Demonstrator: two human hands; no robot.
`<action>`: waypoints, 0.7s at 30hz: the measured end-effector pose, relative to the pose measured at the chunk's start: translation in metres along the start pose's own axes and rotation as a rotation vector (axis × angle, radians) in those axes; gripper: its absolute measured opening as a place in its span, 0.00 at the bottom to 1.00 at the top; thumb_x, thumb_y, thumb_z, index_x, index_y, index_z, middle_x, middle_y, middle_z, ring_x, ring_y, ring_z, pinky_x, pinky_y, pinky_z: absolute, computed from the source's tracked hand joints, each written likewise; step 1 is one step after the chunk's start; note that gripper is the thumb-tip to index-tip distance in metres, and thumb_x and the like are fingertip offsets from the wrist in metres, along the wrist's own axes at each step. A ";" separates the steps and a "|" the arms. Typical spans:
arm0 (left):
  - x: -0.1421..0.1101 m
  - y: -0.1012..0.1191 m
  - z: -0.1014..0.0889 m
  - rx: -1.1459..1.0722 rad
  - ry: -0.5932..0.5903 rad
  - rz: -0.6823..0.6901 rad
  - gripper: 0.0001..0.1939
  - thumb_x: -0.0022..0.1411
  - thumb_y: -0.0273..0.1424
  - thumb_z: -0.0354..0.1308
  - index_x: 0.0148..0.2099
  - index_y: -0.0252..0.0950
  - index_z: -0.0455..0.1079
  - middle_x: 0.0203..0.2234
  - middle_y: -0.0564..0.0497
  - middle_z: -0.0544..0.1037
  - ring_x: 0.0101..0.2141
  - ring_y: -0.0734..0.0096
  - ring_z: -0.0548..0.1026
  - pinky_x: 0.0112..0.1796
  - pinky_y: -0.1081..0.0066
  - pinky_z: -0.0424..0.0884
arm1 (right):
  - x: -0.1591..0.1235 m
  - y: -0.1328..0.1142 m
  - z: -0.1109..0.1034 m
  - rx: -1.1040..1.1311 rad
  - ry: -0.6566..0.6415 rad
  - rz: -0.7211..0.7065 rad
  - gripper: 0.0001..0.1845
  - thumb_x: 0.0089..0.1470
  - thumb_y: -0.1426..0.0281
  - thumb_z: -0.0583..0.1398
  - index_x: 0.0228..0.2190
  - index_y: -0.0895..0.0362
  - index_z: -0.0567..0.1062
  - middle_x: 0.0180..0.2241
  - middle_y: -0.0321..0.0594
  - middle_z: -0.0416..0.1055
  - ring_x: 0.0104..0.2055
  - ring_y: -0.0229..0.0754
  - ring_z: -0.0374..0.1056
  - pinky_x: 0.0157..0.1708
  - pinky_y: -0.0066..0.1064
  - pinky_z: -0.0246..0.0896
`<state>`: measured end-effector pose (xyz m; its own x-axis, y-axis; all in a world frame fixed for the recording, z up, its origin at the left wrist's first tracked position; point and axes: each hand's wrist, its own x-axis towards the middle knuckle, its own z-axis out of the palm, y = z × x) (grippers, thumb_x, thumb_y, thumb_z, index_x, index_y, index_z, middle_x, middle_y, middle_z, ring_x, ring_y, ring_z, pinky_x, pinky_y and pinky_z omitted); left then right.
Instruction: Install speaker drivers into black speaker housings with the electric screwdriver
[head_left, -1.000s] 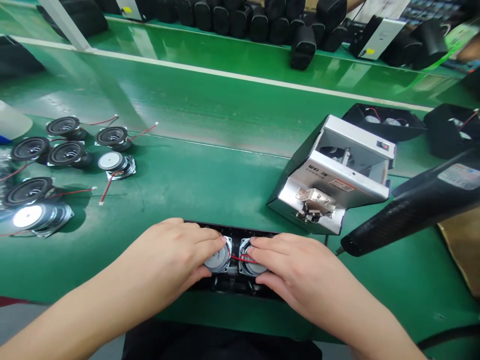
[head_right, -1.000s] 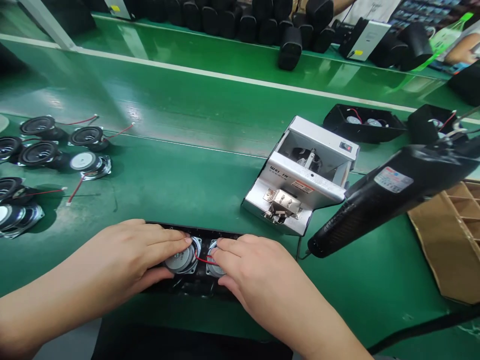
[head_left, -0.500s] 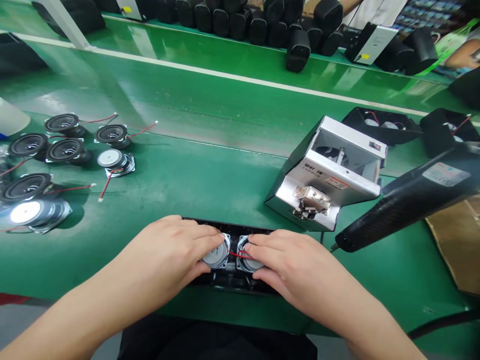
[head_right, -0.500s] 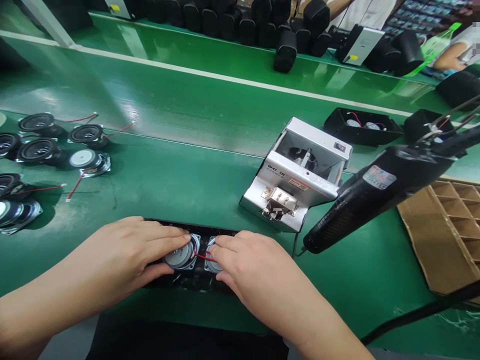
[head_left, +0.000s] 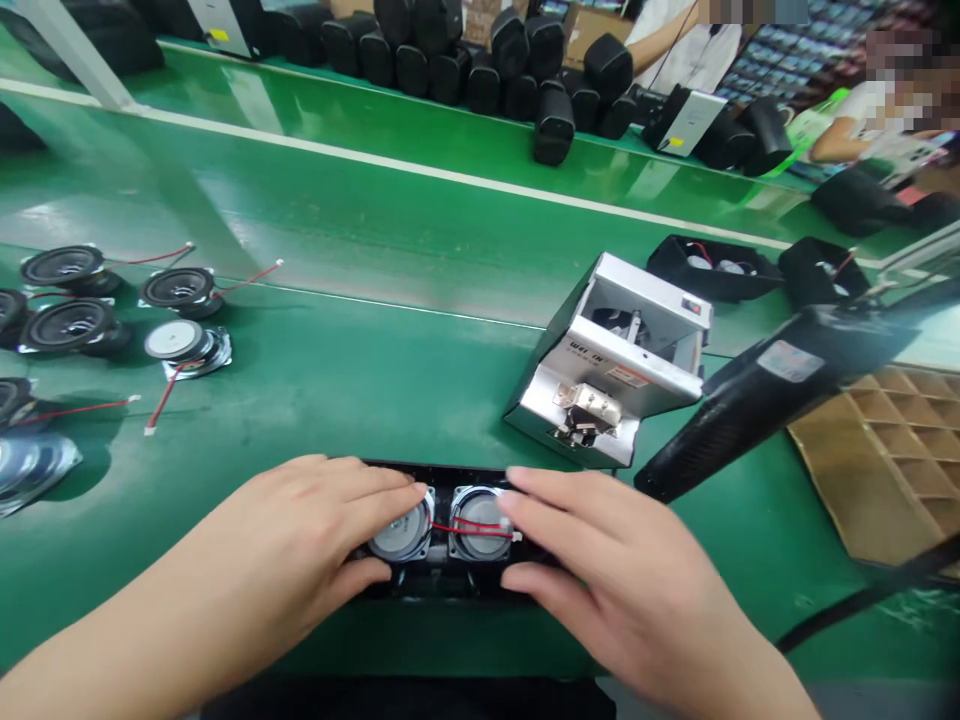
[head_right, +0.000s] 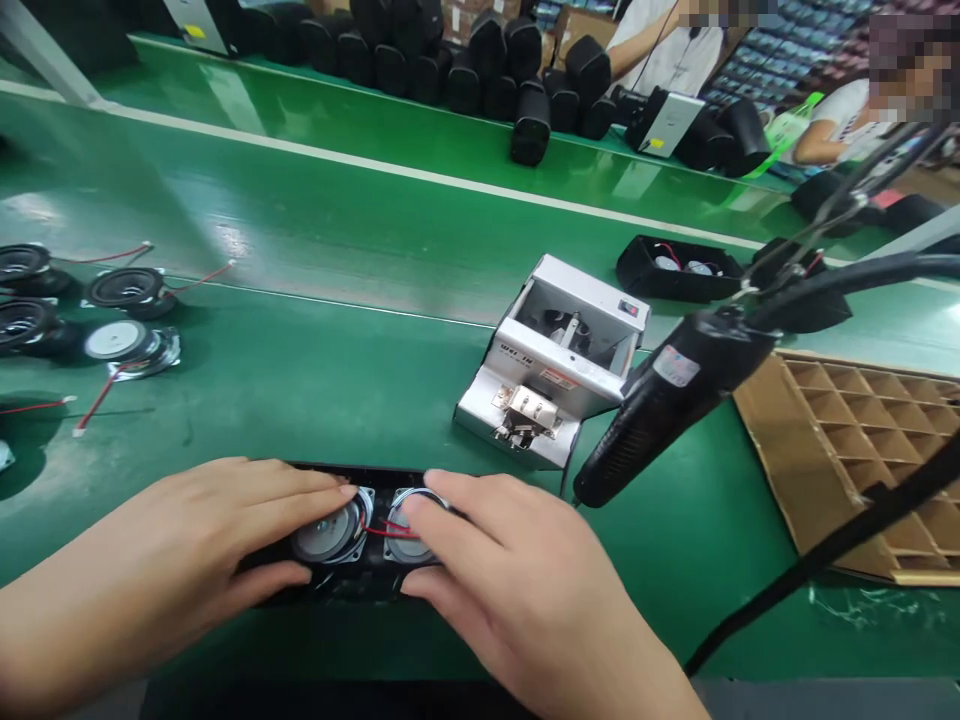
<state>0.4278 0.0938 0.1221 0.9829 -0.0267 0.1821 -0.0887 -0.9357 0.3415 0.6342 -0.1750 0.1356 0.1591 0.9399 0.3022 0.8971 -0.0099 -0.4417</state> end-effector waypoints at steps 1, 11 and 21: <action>-0.002 0.000 -0.001 -0.002 0.029 -0.013 0.19 0.79 0.32 0.59 0.67 0.49 0.79 0.53 0.50 0.91 0.48 0.54 0.89 0.48 0.56 0.83 | -0.008 0.000 -0.003 -0.038 0.199 0.062 0.18 0.77 0.69 0.66 0.64 0.50 0.77 0.58 0.46 0.83 0.51 0.57 0.82 0.47 0.50 0.85; 0.027 0.029 0.035 0.083 0.089 0.051 0.20 0.75 0.30 0.63 0.65 0.49 0.80 0.74 0.44 0.75 0.68 0.36 0.78 0.62 0.34 0.79 | -0.027 0.068 0.004 0.239 0.705 0.580 0.20 0.80 0.54 0.62 0.63 0.51 0.76 0.55 0.52 0.78 0.57 0.63 0.78 0.57 0.58 0.76; 0.047 0.028 0.047 0.009 0.068 -0.004 0.24 0.61 0.28 0.72 0.58 0.48 0.80 0.61 0.44 0.85 0.56 0.37 0.84 0.55 0.37 0.79 | -0.017 0.059 -0.023 0.769 0.750 0.402 0.26 0.77 0.41 0.63 0.62 0.42 0.72 0.41 0.33 0.65 0.26 0.40 0.67 0.26 0.34 0.75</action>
<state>0.4796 0.0494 0.0970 0.9700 0.0010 0.2431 -0.0827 -0.9390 0.3339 0.6939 -0.1997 0.1241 0.8141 0.4738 0.3358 0.2776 0.1904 -0.9416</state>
